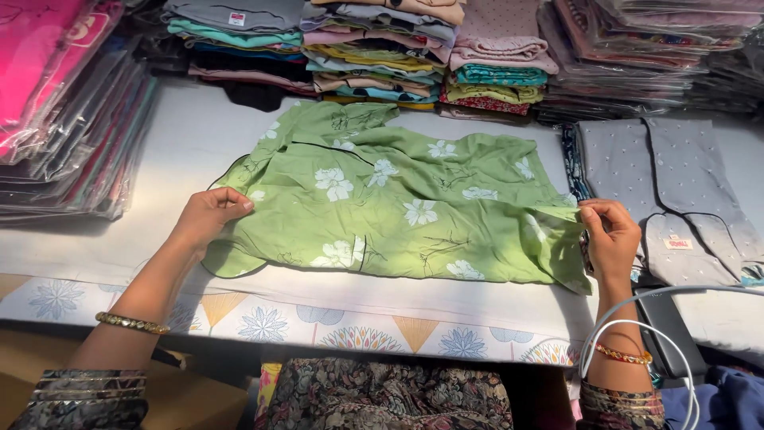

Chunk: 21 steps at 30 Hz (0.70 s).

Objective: The person folds a blue floral garment, a grey dotted garment, and a light green floral garment on a white table. They retrieve items from a cardboard box and place the folded clothes into a neat stack on the table.

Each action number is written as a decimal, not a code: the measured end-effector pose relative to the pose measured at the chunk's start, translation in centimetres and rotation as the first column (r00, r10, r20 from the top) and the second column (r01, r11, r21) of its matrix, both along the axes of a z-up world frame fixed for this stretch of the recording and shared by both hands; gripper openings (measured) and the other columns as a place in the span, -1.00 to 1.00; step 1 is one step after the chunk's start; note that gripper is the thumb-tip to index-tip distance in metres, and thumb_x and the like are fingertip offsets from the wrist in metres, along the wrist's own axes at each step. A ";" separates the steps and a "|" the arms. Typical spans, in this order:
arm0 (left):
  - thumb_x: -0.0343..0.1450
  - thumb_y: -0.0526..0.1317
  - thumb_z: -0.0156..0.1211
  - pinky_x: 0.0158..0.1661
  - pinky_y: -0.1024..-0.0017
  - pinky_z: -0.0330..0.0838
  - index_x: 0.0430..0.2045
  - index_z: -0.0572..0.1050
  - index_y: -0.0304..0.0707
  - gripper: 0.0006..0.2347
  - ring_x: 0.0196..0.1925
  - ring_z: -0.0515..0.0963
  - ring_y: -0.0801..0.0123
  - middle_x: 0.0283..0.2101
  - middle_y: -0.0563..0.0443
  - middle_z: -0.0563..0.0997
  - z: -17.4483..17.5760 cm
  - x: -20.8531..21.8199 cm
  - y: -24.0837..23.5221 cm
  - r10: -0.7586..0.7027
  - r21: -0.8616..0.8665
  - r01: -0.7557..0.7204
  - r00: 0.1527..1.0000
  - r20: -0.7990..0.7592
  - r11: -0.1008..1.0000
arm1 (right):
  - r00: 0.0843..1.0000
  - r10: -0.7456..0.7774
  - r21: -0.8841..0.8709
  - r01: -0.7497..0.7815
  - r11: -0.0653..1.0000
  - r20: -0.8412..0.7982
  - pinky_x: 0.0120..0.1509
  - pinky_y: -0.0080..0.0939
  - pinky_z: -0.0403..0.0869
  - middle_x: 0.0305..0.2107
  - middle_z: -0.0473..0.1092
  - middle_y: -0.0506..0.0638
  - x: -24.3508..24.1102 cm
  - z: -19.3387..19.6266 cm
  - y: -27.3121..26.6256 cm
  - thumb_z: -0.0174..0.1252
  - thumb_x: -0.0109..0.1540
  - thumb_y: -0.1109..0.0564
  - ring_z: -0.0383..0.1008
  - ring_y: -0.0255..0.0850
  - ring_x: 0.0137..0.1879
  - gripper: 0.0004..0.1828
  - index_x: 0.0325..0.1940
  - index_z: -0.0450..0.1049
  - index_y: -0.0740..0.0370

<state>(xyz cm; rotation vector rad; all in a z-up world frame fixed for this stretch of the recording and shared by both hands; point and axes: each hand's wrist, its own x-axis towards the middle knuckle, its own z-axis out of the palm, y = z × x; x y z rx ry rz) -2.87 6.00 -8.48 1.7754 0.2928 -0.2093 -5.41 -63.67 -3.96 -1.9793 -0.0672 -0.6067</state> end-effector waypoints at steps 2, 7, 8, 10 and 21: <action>0.44 -0.26 0.36 -0.06 0.52 0.32 -0.24 0.58 -0.36 -0.85 -0.17 0.50 0.53 -0.27 0.12 0.63 0.2 -0.2 0.6 -0.038 -0.073 0.045 0.995 0.098 0.996 | 0.998 0.063 0.132 -0.067 0.989 0.032 0.08 -0.42 0.39 -0.04 0.52 -0.07 -1.1 1.3 0.6 0.15 0.45 0.21 0.40 -0.43 -0.06 -0.90 -0.09 0.49 0.32; 0.44 -0.32 0.31 0.08 0.24 0.20 0.09 0.41 -0.02 -0.66 0.17 0.40 0.26 0.16 -0.12 0.43 6.9 -2.8 -2.9 -0.027 -0.112 0.019 0.997 -0.074 0.993 | 0.983 0.165 0.272 -0.181 0.945 0.080 -0.06 -0.52 0.23 -0.28 0.33 -0.21 -3.2 -3.0 -3.3 0.06 0.54 0.15 0.21 -0.52 -0.18 -0.88 -0.03 0.38 0.25; 0.44 -0.32 0.31 0.08 0.24 0.20 0.09 0.41 -0.02 -0.66 0.17 0.40 0.26 0.16 -0.12 0.43 6.9 -3.1 -3.4 -0.040 -0.114 0.031 0.996 -0.077 0.993 | 0.985 0.153 0.270 -0.168 0.948 0.077 -0.06 -0.52 0.23 -0.28 0.33 -0.21 -3.6 -3.1 -3.2 0.06 0.54 0.15 0.21 -0.52 -0.18 -0.88 -0.03 0.38 0.25; 0.35 -0.38 0.29 0.30 0.10 0.04 0.25 0.34 0.24 -0.43 0.44 0.15 0.09 0.42 -0.12 0.21 7.1 -3.5 -4.1 -0.096 -0.013 0.095 0.980 -0.177 0.995 | 0.988 0.155 0.142 -0.153 0.978 0.000 -0.05 -0.52 0.23 -0.28 0.31 -0.21 -4.2 -3.4 -3.0 0.06 0.49 0.16 0.21 -0.51 -0.17 -0.87 -0.10 0.37 0.26; 0.29 -0.31 0.33 0.36 0.03 0.20 0.05 0.62 -0.07 -0.60 0.32 0.53 0.22 0.15 -0.05 0.64 5.4 -7.8 4.0 -0.335 0.125 0.370 0.913 -0.233 0.921 | 0.912 0.403 0.403 -0.400 0.823 0.081 0.25 -0.19 0.46 -0.24 0.49 0.00 -12.0 5.4 0.3 0.00 0.41 0.03 0.52 -0.21 0.08 -0.82 -0.17 0.36 0.18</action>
